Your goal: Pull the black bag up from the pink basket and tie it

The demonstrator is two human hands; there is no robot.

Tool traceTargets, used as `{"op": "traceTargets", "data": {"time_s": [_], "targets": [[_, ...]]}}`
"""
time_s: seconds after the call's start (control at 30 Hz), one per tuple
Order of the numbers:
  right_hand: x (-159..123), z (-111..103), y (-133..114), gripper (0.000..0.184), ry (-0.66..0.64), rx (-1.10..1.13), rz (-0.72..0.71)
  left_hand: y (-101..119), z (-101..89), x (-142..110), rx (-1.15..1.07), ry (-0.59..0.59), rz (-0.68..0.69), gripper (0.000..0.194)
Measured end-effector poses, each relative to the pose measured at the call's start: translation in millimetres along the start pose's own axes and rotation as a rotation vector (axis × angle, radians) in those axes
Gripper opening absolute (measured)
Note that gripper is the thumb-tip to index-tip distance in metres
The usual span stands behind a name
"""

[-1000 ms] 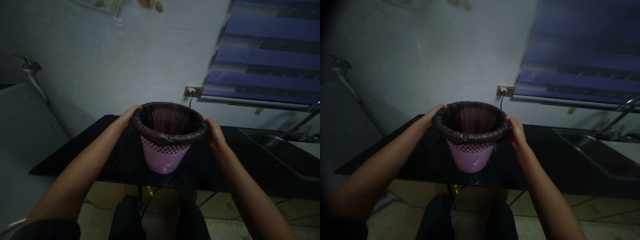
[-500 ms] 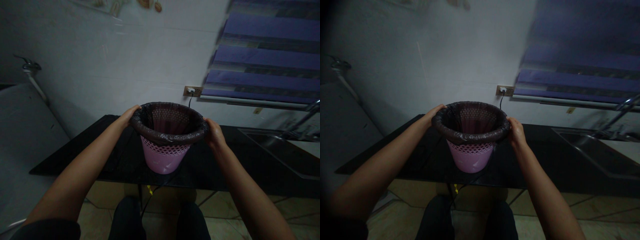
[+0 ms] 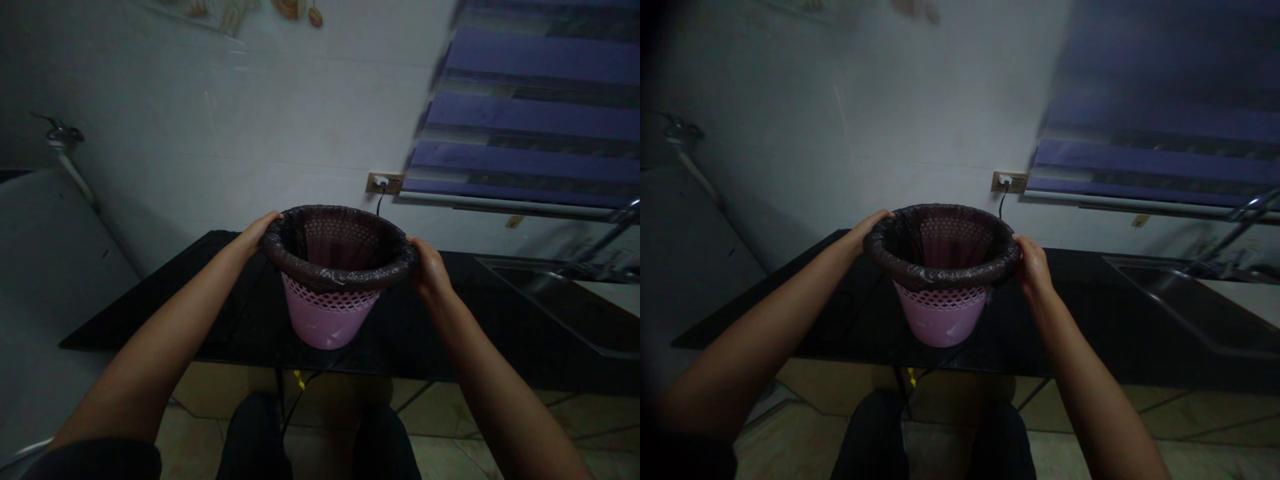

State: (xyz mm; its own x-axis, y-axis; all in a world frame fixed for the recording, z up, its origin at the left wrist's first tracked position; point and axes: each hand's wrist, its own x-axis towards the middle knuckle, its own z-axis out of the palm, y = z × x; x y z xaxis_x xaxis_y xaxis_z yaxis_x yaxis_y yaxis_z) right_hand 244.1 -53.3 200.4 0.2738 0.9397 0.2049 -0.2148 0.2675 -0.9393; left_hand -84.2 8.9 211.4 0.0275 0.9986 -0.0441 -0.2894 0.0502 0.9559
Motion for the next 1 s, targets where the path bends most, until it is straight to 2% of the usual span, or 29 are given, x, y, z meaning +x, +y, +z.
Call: {"op": "traceTargets", "data": {"time_s": [0.27, 0.53, 1.0], "targets": [[-1.7, 0.0, -1.6, 0.039, 0.009, -0.003, -0.007, -2.0, -1.8, 2.4, 0.004, 0.009, -0.004, 0.012], [-2.6, -1.0, -1.2, 0.034, 0.029, -0.001, -0.012, -0.7, 0.6, 1.2, 0.0, 0.005, -0.023, 0.01], [-2.4, -1.9, -0.1, 0.034, 0.013, -0.018, -0.031, 0.4, 2.4, 0.1, 0.008, 0.02, -0.051, 0.011]]}}
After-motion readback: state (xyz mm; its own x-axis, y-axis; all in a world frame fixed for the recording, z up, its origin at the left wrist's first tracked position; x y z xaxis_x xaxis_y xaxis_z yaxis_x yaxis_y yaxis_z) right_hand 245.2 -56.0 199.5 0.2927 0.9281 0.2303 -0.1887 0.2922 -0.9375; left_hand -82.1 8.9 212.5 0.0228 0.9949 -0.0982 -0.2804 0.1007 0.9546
